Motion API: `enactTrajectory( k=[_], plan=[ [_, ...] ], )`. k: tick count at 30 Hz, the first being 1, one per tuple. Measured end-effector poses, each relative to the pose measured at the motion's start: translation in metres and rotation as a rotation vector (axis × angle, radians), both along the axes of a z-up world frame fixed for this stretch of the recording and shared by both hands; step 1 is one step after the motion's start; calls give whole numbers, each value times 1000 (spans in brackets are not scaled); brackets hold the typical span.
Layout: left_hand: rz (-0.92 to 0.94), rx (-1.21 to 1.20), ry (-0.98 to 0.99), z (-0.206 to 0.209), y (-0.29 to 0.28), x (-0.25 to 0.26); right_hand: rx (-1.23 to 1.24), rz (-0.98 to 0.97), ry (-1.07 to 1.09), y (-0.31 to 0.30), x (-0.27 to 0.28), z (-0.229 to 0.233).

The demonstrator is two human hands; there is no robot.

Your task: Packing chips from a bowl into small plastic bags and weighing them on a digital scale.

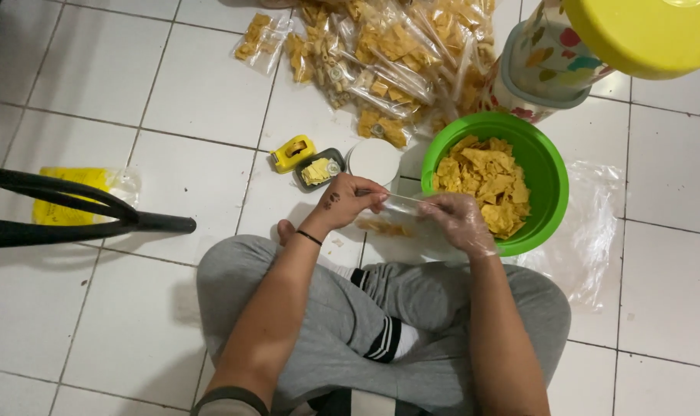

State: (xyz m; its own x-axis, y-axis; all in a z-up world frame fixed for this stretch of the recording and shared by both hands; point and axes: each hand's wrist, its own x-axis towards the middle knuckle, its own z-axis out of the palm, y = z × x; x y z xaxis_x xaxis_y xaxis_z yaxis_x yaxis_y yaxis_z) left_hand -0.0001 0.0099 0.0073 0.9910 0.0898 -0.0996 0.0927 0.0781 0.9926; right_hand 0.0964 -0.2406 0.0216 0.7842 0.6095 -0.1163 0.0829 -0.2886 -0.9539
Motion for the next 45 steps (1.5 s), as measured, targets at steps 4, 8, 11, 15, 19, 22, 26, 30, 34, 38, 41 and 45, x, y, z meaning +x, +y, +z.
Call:
enactTrajectory(
  k=[4,8,11,15,19,22,26,30,34,38,41,45],
  plan=[
    [18,-56,-57,-2,5,0,102,-87,116,-5,1,4],
    [39,-171,-95,-8,8,1,172,-149,179,-6,3,-7],
    [55,-246,-91,-10,9,1,246,-215,229,-6,5,-20],
    [74,-338,-79,-23,9,3,332,-252,219,-8,5,-26],
    [105,-368,-37,-31,7,5,305,-204,193,-10,8,-32],
    [126,-396,-2,-36,7,5,268,-188,175,-12,9,-40],
    [129,-361,-43,-27,5,5,338,-222,202,-7,10,-41],
    [110,-253,-72,-27,4,4,285,-231,147,-2,8,-35],
    [130,-205,-91,-17,3,3,263,-238,114,0,4,-19],
    [83,-47,2,-1,8,-1,141,-194,103,-4,7,-21],
    [36,53,47,3,14,-1,120,-179,110,-2,9,-27],
    [-48,151,114,-1,13,-2,175,-77,131,1,4,-32]
  ],
)
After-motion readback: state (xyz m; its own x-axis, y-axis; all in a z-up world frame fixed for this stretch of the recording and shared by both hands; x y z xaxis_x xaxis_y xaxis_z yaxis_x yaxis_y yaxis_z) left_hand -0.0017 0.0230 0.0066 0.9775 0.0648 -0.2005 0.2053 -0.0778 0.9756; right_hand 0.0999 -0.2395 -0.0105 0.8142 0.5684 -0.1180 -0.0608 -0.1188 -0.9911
